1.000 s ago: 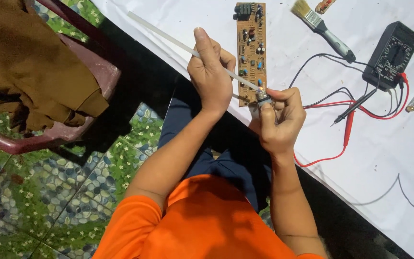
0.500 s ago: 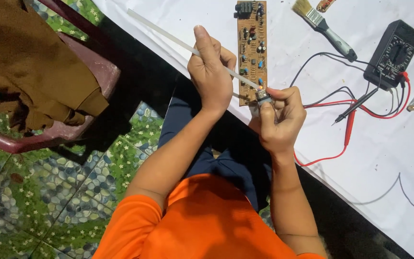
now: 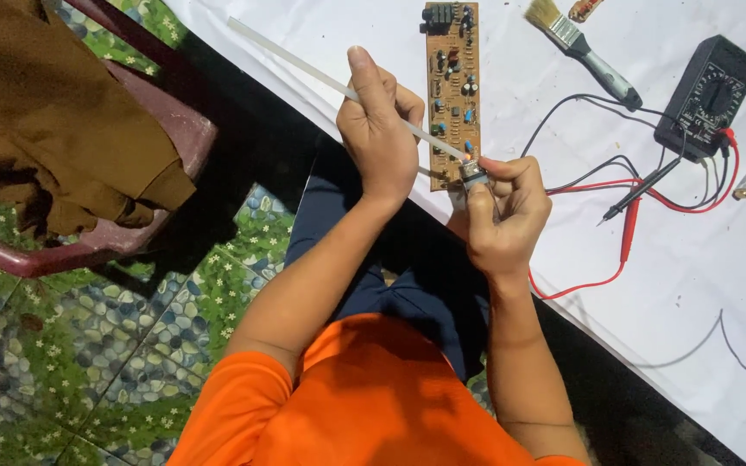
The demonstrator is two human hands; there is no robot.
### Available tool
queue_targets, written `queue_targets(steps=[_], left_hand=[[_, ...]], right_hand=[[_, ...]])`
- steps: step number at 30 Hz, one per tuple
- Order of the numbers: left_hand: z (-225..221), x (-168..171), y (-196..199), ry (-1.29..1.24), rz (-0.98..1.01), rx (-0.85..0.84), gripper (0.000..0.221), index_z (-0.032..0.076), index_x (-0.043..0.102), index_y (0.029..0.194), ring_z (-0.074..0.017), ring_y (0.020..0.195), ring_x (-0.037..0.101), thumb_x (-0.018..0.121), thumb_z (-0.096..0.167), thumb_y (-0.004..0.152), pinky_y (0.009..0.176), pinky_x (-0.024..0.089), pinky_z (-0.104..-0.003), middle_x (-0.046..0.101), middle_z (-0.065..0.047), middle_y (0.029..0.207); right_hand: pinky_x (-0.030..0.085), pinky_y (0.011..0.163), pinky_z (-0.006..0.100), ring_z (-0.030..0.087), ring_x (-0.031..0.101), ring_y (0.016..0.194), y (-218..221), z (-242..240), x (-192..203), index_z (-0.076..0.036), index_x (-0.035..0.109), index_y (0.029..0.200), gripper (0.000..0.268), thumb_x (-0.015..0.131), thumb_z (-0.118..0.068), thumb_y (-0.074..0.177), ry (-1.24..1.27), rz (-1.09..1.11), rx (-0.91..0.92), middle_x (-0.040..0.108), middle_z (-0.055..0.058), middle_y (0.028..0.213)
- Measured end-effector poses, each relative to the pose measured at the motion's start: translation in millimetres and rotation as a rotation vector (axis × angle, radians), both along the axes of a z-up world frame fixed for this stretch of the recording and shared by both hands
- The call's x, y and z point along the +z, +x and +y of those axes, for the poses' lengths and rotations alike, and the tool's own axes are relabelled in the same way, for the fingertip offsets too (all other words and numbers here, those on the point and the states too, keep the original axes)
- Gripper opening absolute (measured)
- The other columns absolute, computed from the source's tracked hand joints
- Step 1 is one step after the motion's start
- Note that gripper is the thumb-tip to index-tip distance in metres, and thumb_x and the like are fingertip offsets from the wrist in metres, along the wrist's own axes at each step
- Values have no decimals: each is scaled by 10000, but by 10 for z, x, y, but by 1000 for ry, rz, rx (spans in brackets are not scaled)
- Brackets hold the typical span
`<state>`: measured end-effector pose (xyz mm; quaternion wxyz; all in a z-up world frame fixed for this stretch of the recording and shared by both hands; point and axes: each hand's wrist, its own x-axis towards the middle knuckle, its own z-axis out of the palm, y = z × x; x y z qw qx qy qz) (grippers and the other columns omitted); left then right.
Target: Applying hot glue to a circuit board by melting a glue stick with a lighter to secure components.
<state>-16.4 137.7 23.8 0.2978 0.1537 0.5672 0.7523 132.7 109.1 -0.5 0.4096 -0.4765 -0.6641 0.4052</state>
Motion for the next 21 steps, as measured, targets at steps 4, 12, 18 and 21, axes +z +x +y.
queue_targets(steps=[4, 12, 18, 21], left_hand=[[2, 10, 2, -4, -6, 17, 544, 180, 221, 617, -94, 374, 351, 298, 582, 975, 427, 247, -257, 255, 26, 460], [9, 7, -4, -26, -9, 25, 555, 173, 252, 598, -108, 380, 387, 298, 581, 972, 439, 286, -260, 307, 9, 440], [5, 13, -5, -20, -12, 20, 551, 172, 262, 602, -108, 382, 393, 301, 576, 975, 444, 298, -260, 321, 9, 442], [1, 20, -4, -18, -14, 27, 553, 167, 282, 603, -110, 391, 406, 308, 579, 970, 458, 324, -262, 355, 0, 440]], right_hand=[[339, 568, 223, 68, 454, 606, -4, -13, 16, -10, 581, 1057, 143, 537, -91, 948, -16, -5, -13, 555, 42, 728], [372, 586, 220, 76, 499, 625, -6, -15, 5, -5, 578, 1067, 149, 547, -89, 947, 2, -15, -7, 590, 59, 736], [333, 550, 221, 69, 466, 595, -4, -16, 28, 5, 577, 1064, 154, 551, -95, 951, 9, -35, 0, 614, 74, 764], [309, 536, 216, 54, 421, 572, -12, -24, 36, 2, 568, 1055, 141, 550, -97, 956, 6, -31, -4, 599, 61, 741]])
